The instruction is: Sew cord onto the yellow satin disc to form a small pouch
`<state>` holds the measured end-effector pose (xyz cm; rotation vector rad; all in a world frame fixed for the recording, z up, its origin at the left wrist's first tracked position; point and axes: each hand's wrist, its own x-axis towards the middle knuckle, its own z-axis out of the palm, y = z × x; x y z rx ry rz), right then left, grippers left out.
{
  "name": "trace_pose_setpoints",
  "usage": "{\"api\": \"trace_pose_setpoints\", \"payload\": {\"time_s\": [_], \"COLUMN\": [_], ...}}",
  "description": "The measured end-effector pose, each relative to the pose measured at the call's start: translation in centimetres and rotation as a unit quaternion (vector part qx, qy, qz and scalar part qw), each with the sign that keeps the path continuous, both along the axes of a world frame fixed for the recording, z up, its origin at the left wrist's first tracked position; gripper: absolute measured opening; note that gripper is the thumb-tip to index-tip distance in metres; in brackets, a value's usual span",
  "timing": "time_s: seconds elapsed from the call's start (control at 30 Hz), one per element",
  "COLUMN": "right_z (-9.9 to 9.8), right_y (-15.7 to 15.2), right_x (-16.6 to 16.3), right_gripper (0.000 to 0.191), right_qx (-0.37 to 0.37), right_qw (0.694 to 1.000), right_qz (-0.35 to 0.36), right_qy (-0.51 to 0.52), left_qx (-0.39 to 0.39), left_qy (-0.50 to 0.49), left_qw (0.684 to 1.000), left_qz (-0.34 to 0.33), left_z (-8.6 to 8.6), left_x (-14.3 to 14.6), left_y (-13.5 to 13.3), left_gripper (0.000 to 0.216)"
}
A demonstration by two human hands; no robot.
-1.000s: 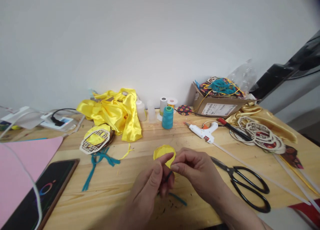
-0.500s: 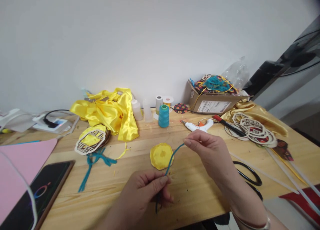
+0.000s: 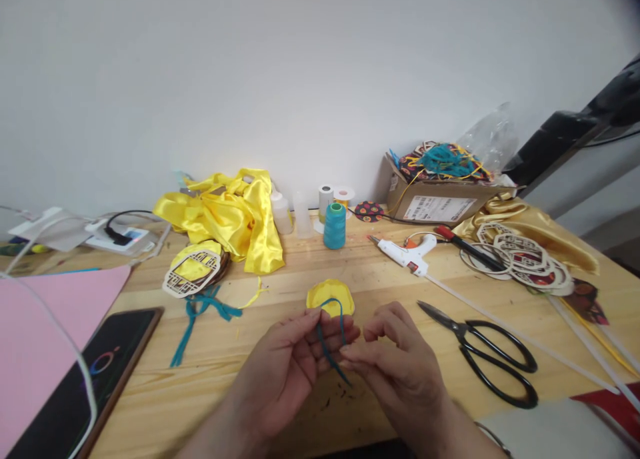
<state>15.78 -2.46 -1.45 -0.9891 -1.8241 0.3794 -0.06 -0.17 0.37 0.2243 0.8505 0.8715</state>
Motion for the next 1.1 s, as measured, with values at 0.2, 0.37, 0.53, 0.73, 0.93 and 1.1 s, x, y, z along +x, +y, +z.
{"api": "trace_pose_setpoints", "payload": {"time_s": [0.2, 0.37, 0.53, 0.73, 0.93, 1.1], "right_z": [-0.8, 0.7, 3.0, 3.2, 3.0, 2.9], "right_y": [-0.1, -0.3, 1.7, 4.0, 4.0, 4.1], "right_x": [0.0, 1.0, 2.1, 1.5, 1.1, 1.1], "right_gripper": [0.014, 0.012, 0.016, 0.015, 0.015, 0.014], "right_qx": [-0.025, -0.147, -0.268, -0.397, -0.437, -0.409], "right_qw": [1.0, 0.987, 0.962, 0.909, 0.895, 0.912], "right_qz": [0.006, 0.062, 0.044, 0.12, 0.085, 0.037], "right_qy": [0.0, -0.01, 0.039, 0.026, 0.031, 0.006], "left_qx": [0.019, 0.071, 0.135, 0.148, 0.088, 0.055], "left_qy": [-0.003, 0.028, 0.08, 0.108, 0.051, 0.035], "left_qw": [0.999, 0.997, 0.986, 0.975, 0.985, 0.984], "left_qz": [0.04, 0.034, -0.054, -0.127, -0.138, -0.166], "left_z": [0.0, 0.2, 0.5, 0.5, 0.4, 0.3], "left_x": [0.2, 0.2, 0.2, 0.4, 0.1, 0.0], "left_y": [0.2, 0.1, 0.0, 0.0, 0.1, 0.1], "left_gripper": [0.023, 0.019, 0.016, 0.015, 0.022, 0.026]}}
